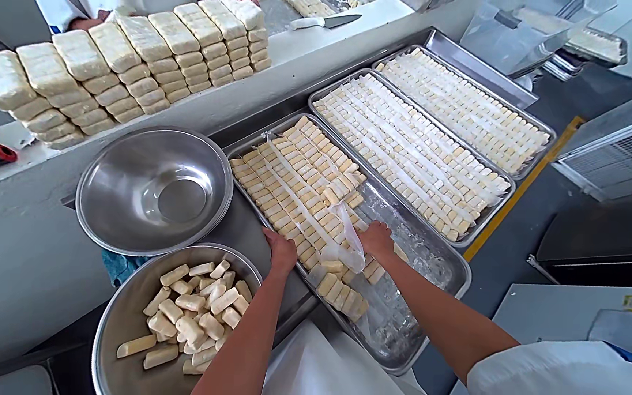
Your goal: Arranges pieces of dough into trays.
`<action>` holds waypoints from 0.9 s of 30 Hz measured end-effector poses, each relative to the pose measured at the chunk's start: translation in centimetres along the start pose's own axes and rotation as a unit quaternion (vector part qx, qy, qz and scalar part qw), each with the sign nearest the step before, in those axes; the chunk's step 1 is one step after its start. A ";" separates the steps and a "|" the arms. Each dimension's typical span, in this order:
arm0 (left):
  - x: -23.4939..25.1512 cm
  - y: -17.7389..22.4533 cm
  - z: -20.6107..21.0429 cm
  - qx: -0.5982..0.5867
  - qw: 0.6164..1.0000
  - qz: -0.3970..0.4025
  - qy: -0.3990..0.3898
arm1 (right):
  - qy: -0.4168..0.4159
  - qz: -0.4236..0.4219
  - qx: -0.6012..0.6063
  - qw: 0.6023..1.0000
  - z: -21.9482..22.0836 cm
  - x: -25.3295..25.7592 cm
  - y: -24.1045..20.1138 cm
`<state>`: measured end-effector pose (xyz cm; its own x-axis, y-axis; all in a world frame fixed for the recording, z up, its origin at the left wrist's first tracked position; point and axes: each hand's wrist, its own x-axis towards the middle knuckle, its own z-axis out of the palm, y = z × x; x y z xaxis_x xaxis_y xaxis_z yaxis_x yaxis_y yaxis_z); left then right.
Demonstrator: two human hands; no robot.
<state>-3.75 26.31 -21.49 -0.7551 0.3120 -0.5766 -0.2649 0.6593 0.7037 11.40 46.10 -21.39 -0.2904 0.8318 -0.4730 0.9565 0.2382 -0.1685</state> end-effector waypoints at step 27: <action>0.1 -1.0 0.2 0.017 0.998 0.066 -0.018 | -0.020 -0.067 0.197 0.978 -2.5 -0.8 4.4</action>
<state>-3.46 25.82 -22.27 -0.7594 0.4217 -0.4954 -0.1439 0.6339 0.7600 15.89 47.73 -19.54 -0.4200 0.7845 -0.4563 0.8277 0.1249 -0.5470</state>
